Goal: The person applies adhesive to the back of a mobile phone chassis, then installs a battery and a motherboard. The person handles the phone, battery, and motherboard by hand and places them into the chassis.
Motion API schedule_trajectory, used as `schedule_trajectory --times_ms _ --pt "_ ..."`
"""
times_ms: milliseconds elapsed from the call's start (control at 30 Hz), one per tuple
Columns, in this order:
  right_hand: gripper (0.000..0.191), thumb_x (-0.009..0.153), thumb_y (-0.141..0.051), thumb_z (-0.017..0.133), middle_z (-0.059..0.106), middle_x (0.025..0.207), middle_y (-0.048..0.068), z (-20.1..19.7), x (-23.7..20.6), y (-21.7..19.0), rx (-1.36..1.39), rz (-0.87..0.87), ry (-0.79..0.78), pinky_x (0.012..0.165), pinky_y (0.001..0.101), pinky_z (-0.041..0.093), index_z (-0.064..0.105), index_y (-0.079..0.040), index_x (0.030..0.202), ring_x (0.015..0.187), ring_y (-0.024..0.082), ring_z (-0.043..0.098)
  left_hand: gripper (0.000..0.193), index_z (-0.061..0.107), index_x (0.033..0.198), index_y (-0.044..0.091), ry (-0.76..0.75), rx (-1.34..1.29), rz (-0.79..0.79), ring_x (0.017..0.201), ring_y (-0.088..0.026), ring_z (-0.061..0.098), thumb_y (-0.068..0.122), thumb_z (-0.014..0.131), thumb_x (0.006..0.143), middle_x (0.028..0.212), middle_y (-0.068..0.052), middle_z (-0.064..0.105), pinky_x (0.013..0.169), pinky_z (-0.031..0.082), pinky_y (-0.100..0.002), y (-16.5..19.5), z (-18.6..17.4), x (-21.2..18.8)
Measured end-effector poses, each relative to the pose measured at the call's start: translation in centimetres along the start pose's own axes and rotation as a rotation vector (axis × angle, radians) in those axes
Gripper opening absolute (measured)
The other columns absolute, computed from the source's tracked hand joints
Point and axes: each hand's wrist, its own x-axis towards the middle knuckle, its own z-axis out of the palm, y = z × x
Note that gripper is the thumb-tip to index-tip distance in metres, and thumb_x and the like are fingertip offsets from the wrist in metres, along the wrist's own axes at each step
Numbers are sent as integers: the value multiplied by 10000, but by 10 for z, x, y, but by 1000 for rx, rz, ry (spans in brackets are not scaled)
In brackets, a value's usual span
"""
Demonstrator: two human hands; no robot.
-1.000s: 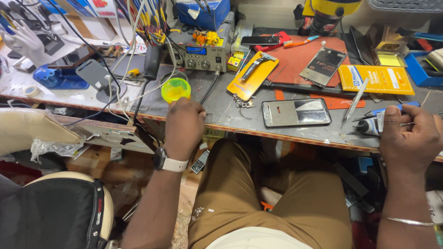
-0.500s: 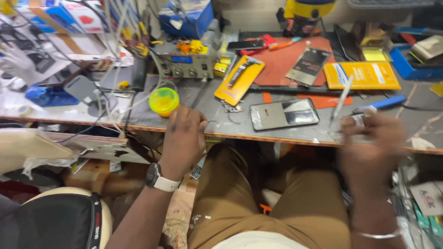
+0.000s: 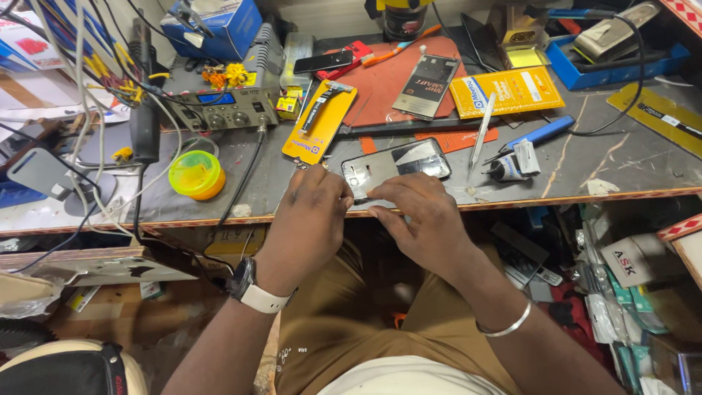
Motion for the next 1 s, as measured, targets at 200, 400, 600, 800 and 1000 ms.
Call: schedule_trajectory --times_ms 200,400,600,800,1000 --pt "97 892 -95 761 727 972 70 1 2 8 -8 2 -11 874 422 501 709 -79 972 936 293 684 106 607 935 45 -19 -49 50 976 -374 555 10 672 860 986 -149 564 844 469 -475 0 8 10" --pt "79 890 -60 739 717 957 70 -2 2 11 10 44 13 857 408 507 698 -69 957 912 283 675 92 607 932 57 -33 -112 46 970 -361 557 5 658 877 978 -132 559 852 477 -462 5 11 16" --pt "78 886 -36 730 704 930 71 -5 0 12 24 83 19 839 408 518 690 -62 948 894 288 670 136 636 1057 38 -15 -184 -1 992 -372 580 43 666 925 1011 -142 593 853 485 -463 5 10 19" --pt "95 897 7 703 696 941 103 -20 -2 24 -15 138 120 778 369 552 679 -29 982 874 282 688 260 633 1144 35 60 -118 -66 1041 -392 590 115 709 909 1087 -161 631 901 477 -485 -12 14 30" --pt "78 936 -2 736 692 918 108 -41 0 40 -137 258 266 726 338 547 677 -8 987 784 210 683 642 599 1145 -8 -104 -18 -4 1030 -408 610 387 879 724 1068 -212 641 880 494 -500 -20 45 62"
